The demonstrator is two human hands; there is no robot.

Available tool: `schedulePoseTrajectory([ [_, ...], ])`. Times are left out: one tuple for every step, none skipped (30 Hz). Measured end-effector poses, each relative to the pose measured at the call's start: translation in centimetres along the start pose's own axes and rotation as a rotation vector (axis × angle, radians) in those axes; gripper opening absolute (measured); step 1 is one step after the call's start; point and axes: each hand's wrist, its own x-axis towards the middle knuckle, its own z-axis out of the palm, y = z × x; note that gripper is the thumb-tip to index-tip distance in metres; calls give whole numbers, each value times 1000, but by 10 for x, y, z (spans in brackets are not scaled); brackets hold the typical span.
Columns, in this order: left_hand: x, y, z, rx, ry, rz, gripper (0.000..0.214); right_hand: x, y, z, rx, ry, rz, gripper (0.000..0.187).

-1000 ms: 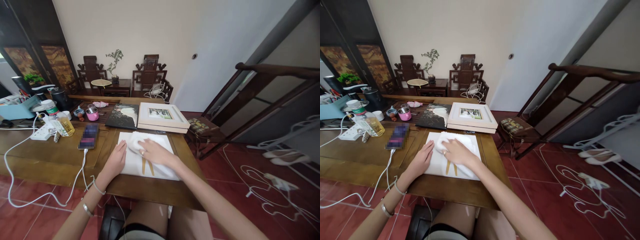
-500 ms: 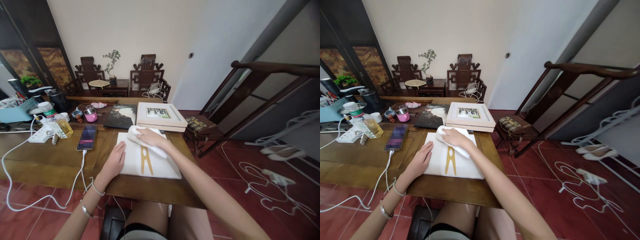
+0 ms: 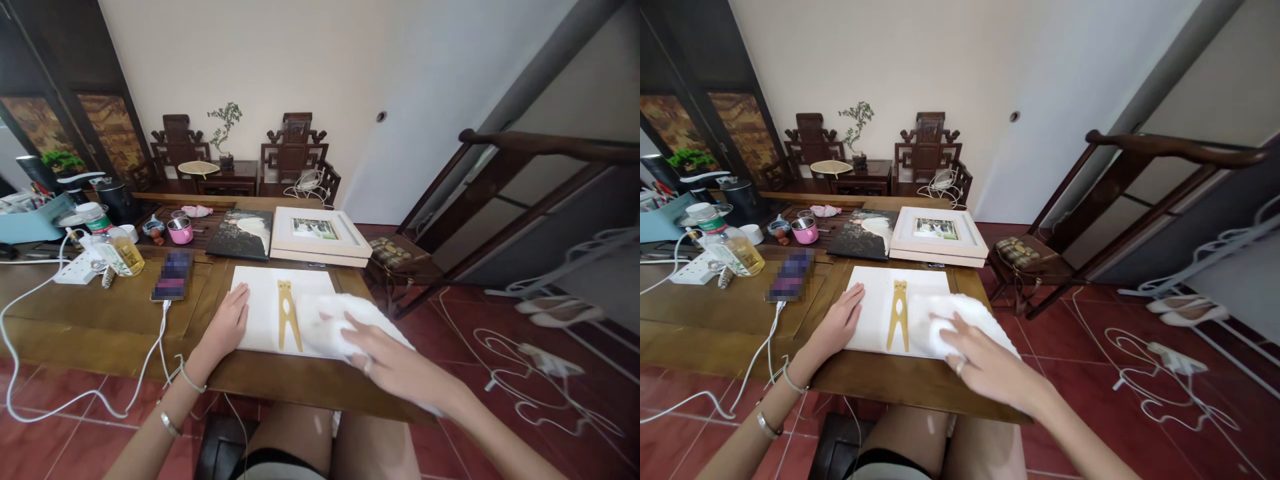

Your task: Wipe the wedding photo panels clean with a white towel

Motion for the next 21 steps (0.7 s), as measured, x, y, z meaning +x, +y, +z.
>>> schedulePoseTrajectory([
  [0, 0, 0, 1, -2, 2, 40, -10, -6, 1, -2, -28, -17, 34],
  [0, 0, 0, 0, -6, 5, 40, -18, -11, 1, -8, -50, -29, 34],
  [0, 0, 0, 0, -10, 8, 40, -23, -13, 2, -15, -68, -31, 34],
  [0, 0, -1, 1, -14, 11, 40, -25, -14, 2, -19, -75, -20, 35],
  [0, 0, -1, 1, -18, 14, 40, -23, -12, 2, -21, -76, -2, 37],
  [1, 0, -1, 3, -19, 15, 40, -19, -9, 2, -21, -66, 19, 39],
  [1, 0, -2, 5, -21, 16, 40, -11, -4, 2, -21, -47, 39, 41],
  [1, 1, -2, 7, -23, 14, 40, -1, 1, 1, -24, -21, 51, 42],
  [1, 1, -3, 10, -26, 12, 40, 11, 7, -1, -30, 8, 57, 42],
  [1, 2, -3, 12, -30, 8, 40, 24, 13, -3, -36, 39, 57, 42],
  [1, 2, -4, 12, -33, 4, 41, 37, 17, -7, -44, 70, 54, 42],
  [1, 2, -4, 11, -35, -1, 41, 50, 22, -10, -50, 101, 49, 41],
  [1, 2, -4, 8, -35, -5, 41, 63, 25, -14, -54, 128, 41, 40],
  [1, 2, -4, 4, -33, -9, 40, 74, 28, -18, -55, 149, 31, 38],
  [1, 2, -4, 0, -32, -12, 40, 83, 30, -21, -56, 165, 21, 36],
  [1, 1, -3, -3, -31, -16, 40, 91, 31, -24, -55, 173, 12, 35],
  [1, 1, -3, -4, -32, -21, 40, 95, 33, -25, -54, 176, 7, 33],
  [1, 1, -3, -4, -34, -25, 40, 98, 33, -25, -53, 176, 6, 33],
  [1, 0, -3, -2, -37, -29, 41, 97, 33, -24, -54, 177, 7, 32],
  [1, 0, -2, -1, -39, -32, 41, 95, 33, -22, -55, 177, 15, 33],
  [1, 0, -2, -2, -39, -33, 41, 89, 32, -19, -54, 175, 29, 35],
])
